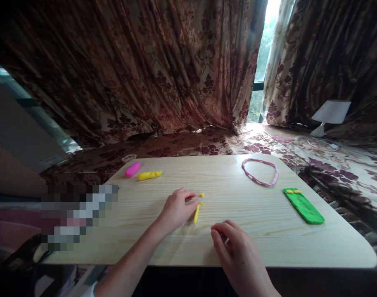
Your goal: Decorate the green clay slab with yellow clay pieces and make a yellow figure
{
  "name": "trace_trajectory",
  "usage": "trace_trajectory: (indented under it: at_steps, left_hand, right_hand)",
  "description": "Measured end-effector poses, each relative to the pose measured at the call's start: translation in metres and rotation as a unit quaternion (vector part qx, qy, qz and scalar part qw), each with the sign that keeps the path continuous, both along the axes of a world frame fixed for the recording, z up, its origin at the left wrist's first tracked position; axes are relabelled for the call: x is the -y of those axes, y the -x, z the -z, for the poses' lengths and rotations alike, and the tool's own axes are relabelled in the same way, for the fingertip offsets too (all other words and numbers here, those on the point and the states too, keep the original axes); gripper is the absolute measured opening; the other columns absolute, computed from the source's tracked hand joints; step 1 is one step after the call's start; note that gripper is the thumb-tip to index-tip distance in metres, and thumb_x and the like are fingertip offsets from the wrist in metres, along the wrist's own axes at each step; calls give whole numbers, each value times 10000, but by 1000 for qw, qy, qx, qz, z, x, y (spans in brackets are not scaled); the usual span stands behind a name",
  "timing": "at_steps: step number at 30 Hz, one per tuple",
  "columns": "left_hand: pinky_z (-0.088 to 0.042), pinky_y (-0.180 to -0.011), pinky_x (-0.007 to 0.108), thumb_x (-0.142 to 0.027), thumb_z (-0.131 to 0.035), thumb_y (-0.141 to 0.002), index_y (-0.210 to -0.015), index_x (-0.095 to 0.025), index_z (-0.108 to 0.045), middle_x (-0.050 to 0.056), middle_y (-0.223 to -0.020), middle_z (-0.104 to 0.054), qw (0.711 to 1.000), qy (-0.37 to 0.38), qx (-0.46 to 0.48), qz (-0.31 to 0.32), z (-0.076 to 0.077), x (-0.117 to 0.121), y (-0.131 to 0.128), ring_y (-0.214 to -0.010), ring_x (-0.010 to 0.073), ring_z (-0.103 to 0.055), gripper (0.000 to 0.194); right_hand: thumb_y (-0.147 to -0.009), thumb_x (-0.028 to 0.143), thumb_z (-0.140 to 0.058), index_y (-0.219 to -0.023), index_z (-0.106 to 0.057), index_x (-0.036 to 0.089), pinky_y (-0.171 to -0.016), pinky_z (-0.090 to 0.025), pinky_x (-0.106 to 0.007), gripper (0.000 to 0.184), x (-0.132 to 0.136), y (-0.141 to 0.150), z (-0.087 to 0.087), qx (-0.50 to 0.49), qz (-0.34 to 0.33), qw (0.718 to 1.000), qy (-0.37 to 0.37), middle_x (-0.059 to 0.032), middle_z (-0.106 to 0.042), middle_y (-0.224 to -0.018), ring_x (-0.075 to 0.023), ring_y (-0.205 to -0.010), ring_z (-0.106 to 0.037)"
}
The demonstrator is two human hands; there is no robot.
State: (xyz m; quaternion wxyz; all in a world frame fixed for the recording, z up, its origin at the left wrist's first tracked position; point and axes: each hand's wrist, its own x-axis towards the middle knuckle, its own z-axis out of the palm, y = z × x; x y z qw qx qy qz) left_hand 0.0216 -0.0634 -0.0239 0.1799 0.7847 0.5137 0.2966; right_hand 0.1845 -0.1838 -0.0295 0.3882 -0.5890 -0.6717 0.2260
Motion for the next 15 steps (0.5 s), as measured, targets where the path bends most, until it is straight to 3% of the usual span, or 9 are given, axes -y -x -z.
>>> trace_trajectory:
  at_steps: [3, 6, 10, 15]
  left_hand:
    - [-408, -867, 385, -238, -521, -830, -1009, -192, -635, 79, -988, -612, 999, -35, -14, -5, -7, 11, 11, -962, 235, -550, 217]
    - [-389, -860, 395, -199, -485, -838, -1003, -231, -642, 61, -948, -599, 998, -47, -32, 25, -8, 28, 18, -938, 235, -535, 230]
    - [-386, -843, 428, -148, -494, -824, -989, -222, -635, 60, -916, -599, 989, -82, -89, 87, 2, 37, 19, -878, 230, -534, 229]
    - [-367, -886, 446, -177, -547, -810, -1088, -234, -605, 57, -946, -616, 984, -114, -73, 120, 17, 27, 23, -872, 217, -551, 290]
  right_hand:
    - [-894, 303, -448, -909, -636, 204, -616, -475, -242, 213, -7, -7, 4, -9, 6, 1000, -10, -35, -627, -811, -152, -674, -598]
    - [-898, 278, -432, -1022, -619, 213, -655, -482, -242, 233, -17, -11, 7, -14, -3, 1000, -18, -45, -627, -868, -159, -739, -613]
    - [-904, 219, -415, -1100, -596, 213, -660, -469, -255, 267, -40, -13, 5, 15, -47, 999, 4, -62, -618, -899, -162, -763, -607]
    - [-890, 173, -446, -1086, -613, 243, -679, -442, -265, 267, -89, -22, -5, 106, -67, 992, 15, -46, -619, -910, -154, -755, -593]
